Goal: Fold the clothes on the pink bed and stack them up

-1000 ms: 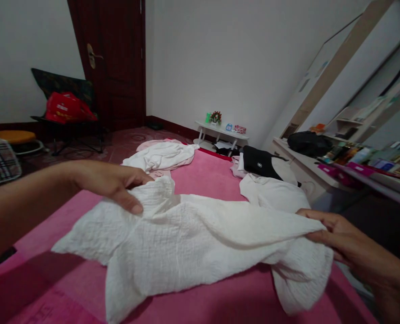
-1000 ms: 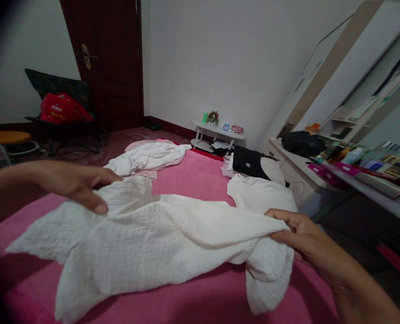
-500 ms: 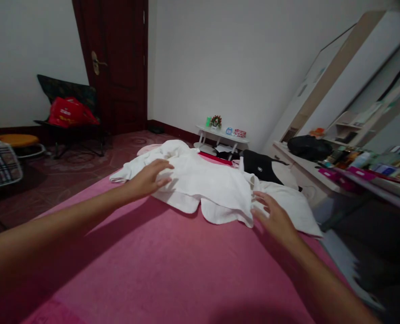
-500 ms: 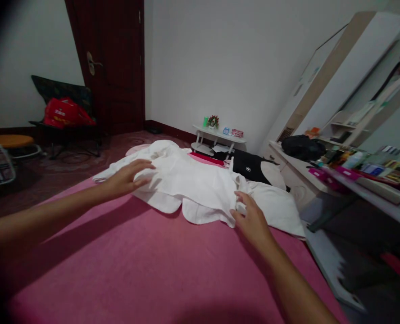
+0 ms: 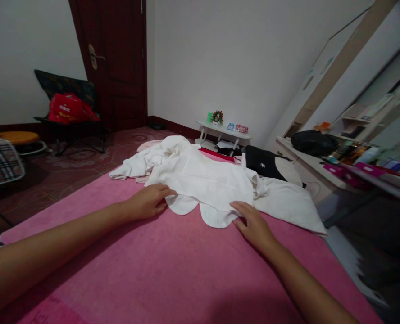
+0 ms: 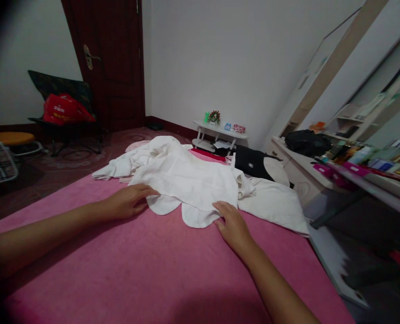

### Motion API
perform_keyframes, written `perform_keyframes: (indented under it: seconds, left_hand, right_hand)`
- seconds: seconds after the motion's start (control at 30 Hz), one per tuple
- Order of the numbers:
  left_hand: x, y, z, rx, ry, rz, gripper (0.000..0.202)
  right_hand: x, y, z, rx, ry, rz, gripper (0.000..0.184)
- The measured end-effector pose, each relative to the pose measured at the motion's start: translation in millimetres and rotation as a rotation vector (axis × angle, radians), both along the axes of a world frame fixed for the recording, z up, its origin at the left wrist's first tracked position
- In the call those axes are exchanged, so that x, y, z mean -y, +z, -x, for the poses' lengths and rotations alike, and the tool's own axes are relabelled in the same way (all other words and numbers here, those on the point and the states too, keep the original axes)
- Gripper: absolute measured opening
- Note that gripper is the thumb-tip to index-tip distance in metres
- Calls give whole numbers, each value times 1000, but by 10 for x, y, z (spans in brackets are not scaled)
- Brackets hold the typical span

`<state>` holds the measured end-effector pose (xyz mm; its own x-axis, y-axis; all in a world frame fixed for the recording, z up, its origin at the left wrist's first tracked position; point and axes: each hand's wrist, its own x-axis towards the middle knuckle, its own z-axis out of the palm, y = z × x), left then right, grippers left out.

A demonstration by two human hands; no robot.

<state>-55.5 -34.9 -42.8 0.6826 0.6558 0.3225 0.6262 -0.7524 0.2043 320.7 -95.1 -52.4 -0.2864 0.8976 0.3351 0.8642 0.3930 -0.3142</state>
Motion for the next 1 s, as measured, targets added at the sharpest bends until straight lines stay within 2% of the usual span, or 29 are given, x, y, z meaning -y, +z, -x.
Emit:
perform_keyframes:
  seconds: [0.1, 0.17, 0.27, 0.33, 0.43, 0.5, 0.53, 0.6, 0.67, 0.77, 0.83, 0.93, 1.0]
  left_hand:
    - [-136, -47, -122, -42, 32, -24, 40]
    - [-185, -28, -187, -81, 49, -26, 38]
    - [-104, 154, -235, -146, 58, 1, 32]
    - [69, 386, -227, -169, 52, 30, 29]
    - [408, 780, -169, -146, 5, 76, 31]
    - [602, 950, -118, -133, -53, 140, 30]
    - [679, 981, -96, -138, -88, 180, 29]
    - [802, 937, -68, -162, -174, 262, 28]
    - [904, 803, -75, -193, -258, 334, 23]
    - [1066, 607, -149, -211, -314, 382, 12]
    - [1178, 535, -227, -181, -326, 367, 6]
    - [1293, 476, -349, -149, -368, 296, 7]
    - [1300, 434, -415, -158, -365, 260, 9]
  right_hand:
    - [-112, -28, 138, 40, -20, -31, 40]
    - [-171, -49, 188, 84, -46, -50, 39]
    - [-171, 28, 214, 58, -35, -29, 37]
    - [-74, 205, 222, -44, 3, -1, 35]
    - [192, 611, 237, -186, 65, 34, 33]
    - [383, 854, 237, -191, 105, 92, 31]
    - [467, 933, 232, -168, 121, 147, 30]
    - [603, 982, 219, -86, 154, 302, 28]
    - [702, 916, 219, 14, 152, 410, 27]
    - [823, 773, 285, 149, 120, 383, 43]
    - [917, 716, 372, 217, 161, 359, 49]
    - [1075, 649, 513, 282, 258, 376, 44]
    - [1157, 581, 593, 286, 271, 390, 39]
